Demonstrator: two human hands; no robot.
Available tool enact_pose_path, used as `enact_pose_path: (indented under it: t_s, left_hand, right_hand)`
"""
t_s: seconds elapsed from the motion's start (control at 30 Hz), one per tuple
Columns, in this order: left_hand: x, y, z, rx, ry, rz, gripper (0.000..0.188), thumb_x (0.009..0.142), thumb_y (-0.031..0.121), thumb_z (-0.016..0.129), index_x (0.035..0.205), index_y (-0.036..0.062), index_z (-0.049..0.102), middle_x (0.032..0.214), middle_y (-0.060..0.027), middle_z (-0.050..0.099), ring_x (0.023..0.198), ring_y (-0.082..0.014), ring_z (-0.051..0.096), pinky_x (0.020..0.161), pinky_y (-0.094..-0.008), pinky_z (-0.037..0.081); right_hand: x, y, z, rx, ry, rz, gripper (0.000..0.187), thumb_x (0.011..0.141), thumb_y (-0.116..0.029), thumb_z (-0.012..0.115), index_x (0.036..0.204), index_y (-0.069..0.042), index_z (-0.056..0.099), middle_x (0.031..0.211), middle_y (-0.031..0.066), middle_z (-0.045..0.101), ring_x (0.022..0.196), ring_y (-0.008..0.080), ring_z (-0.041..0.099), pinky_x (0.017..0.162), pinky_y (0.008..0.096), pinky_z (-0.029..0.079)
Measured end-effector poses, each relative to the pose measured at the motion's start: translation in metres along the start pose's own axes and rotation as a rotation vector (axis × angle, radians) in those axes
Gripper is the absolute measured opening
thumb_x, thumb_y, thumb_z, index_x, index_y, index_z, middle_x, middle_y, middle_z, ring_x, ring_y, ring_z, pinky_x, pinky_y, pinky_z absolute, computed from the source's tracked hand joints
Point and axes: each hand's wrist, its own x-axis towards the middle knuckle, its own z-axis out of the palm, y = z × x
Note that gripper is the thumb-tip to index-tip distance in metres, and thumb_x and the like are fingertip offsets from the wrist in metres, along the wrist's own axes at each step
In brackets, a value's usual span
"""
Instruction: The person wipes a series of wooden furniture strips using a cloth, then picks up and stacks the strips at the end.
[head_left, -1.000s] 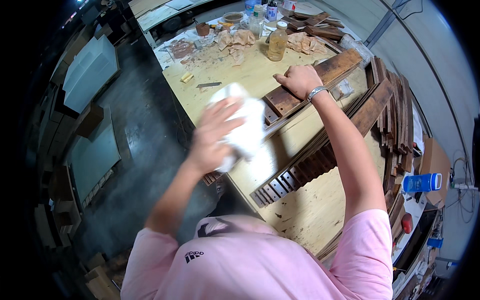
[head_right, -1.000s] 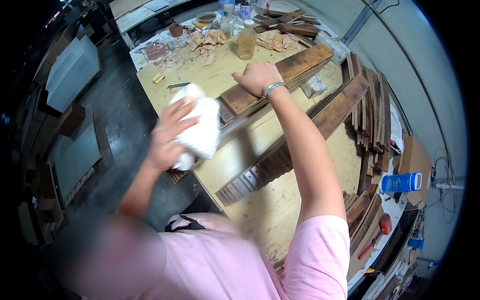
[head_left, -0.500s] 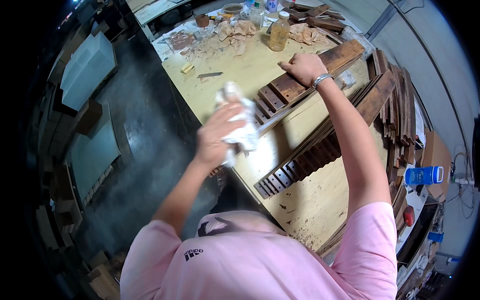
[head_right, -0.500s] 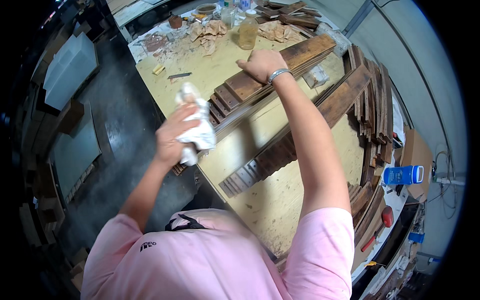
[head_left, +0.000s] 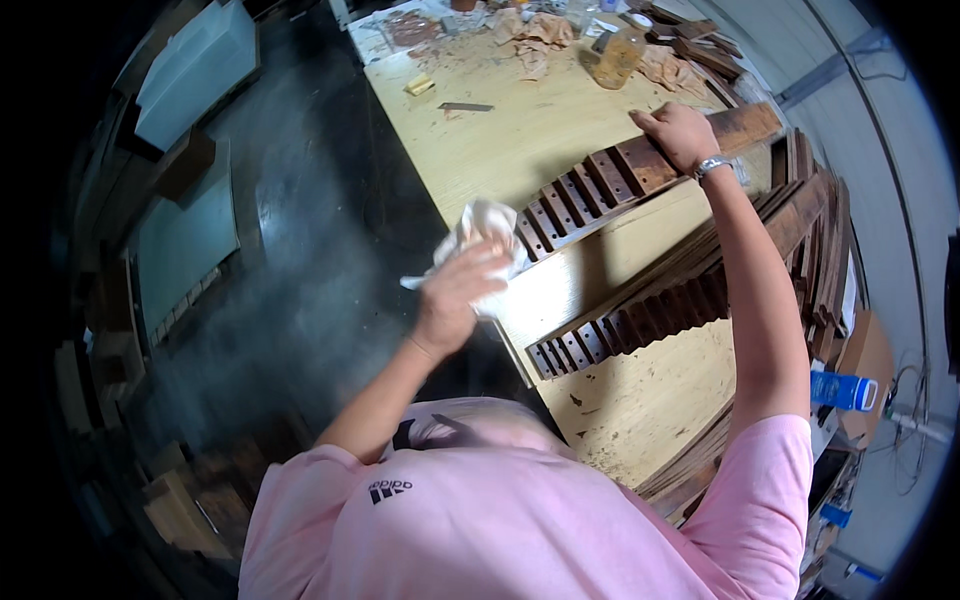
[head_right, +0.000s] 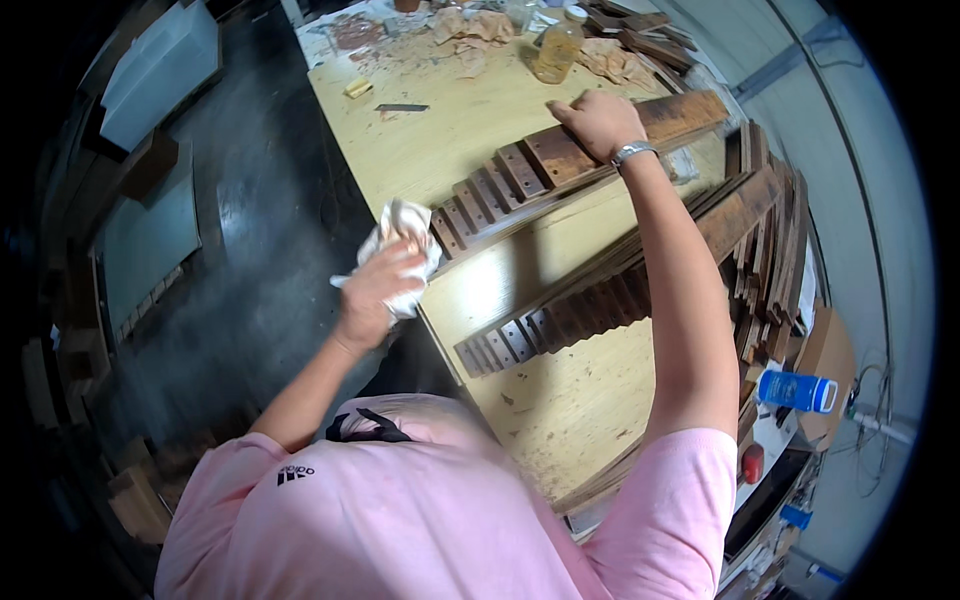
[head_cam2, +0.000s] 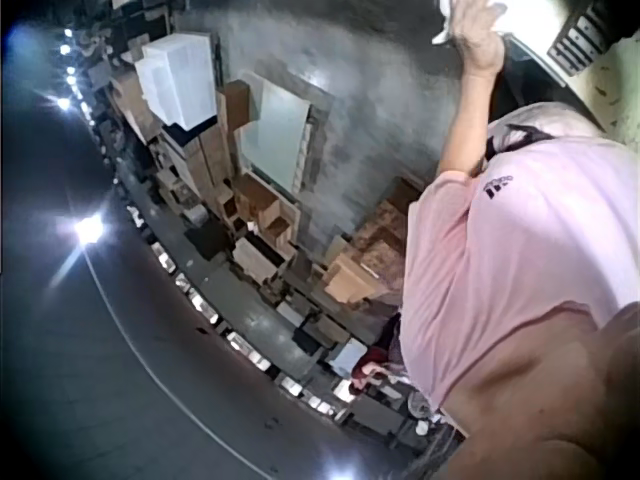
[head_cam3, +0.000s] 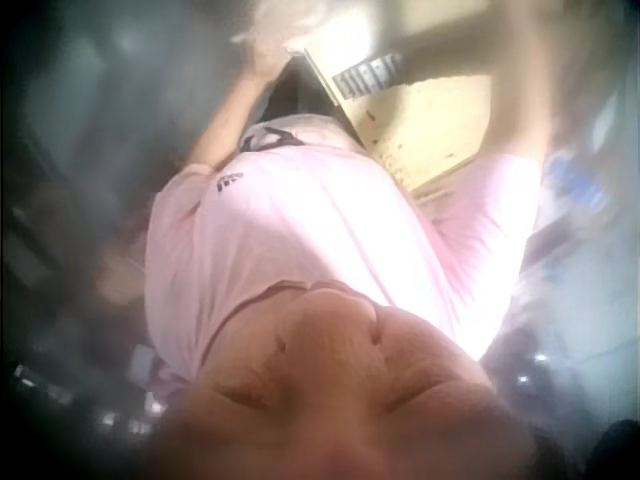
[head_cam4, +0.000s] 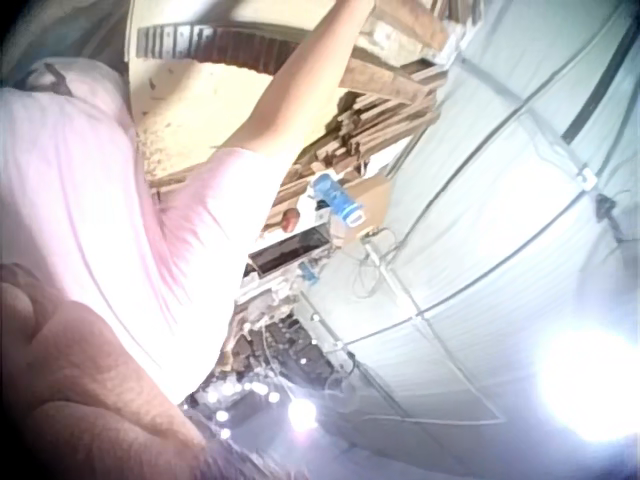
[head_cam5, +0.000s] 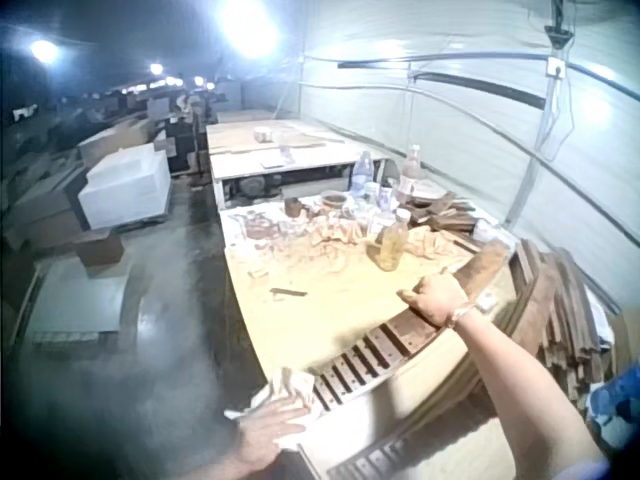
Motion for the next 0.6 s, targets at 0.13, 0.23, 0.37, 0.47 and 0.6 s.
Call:
enact_pose_path:
  t_s: [0.13,0.23,0.37,0.47,0.6]
  left_hand:
    - [-0.097,-0.032,-0.032,-0.048,0.023,-0.341,0.022,0.074,-0.010,0.052,0.076,0.0011,0.071,0.101,-0.0168,0.072,0.105,-0.0304,0.068,0.093,-0.0378,0.053]
    - [-0.116,-0.057,-0.059,-0.086,0.313,-0.581,0.017,0.076,-0.013,0.053,0.075,-0.0054,0.069,0.102,-0.0243,0.070,0.103,-0.0289,0.068,0.095,-0.0397,0.052]
    - [-0.053,-0.017,-0.031,-0.003,0.233,-0.208,0.018,0.077,-0.005,0.056,0.081,0.0003,0.073,0.101,-0.0167,0.072,0.107,-0.0305,0.067,0.098,-0.0392,0.048]
    - [-0.103,-0.031,-0.019,-0.060,0.197,-0.373,0.020,0.075,-0.006,0.055,0.078,0.0007,0.073,0.095,-0.0157,0.073,0.094,-0.0283,0.070,0.089,-0.0343,0.053]
    - [-0.145,-0.079,-0.052,-0.126,0.349,-0.617,0.026,0.071,-0.014,0.049,0.079,-0.0042,0.072,0.094,-0.0183,0.072,0.086,-0.0266,0.071,0.080,-0.0345,0.055]
  right_hand:
    - [-0.003,-0.001,-0.004,-0.004,0.008,-0.014,0.062,0.091,-0.054,0.044,0.074,0.000,0.068,0.081,0.0241,0.067,0.082,0.0407,0.063,0.078,0.0482,0.050]
    - [-0.004,0.005,-0.004,-0.004,0.009,-0.021,0.054,0.092,-0.050,0.045,0.079,-0.003,0.068,0.082,0.0222,0.066,0.081,0.0412,0.063,0.074,0.0466,0.049]
    - [-0.004,-0.001,-0.004,0.011,0.054,-0.057,0.059,0.090,-0.053,0.046,0.075,0.000,0.066,0.080,0.0237,0.065,0.080,0.0416,0.062,0.075,0.0468,0.049]
    - [0.002,0.004,0.001,0.067,0.040,0.031,0.064,0.089,-0.056,0.047,0.072,0.003,0.065,0.078,0.0250,0.065,0.079,0.0419,0.062,0.076,0.0471,0.049]
    - [0.008,0.010,0.005,0.082,0.013,-0.014,0.066,0.089,-0.057,0.048,0.070,0.004,0.064,0.075,0.0260,0.064,0.078,0.0422,0.062,0.075,0.0476,0.048]
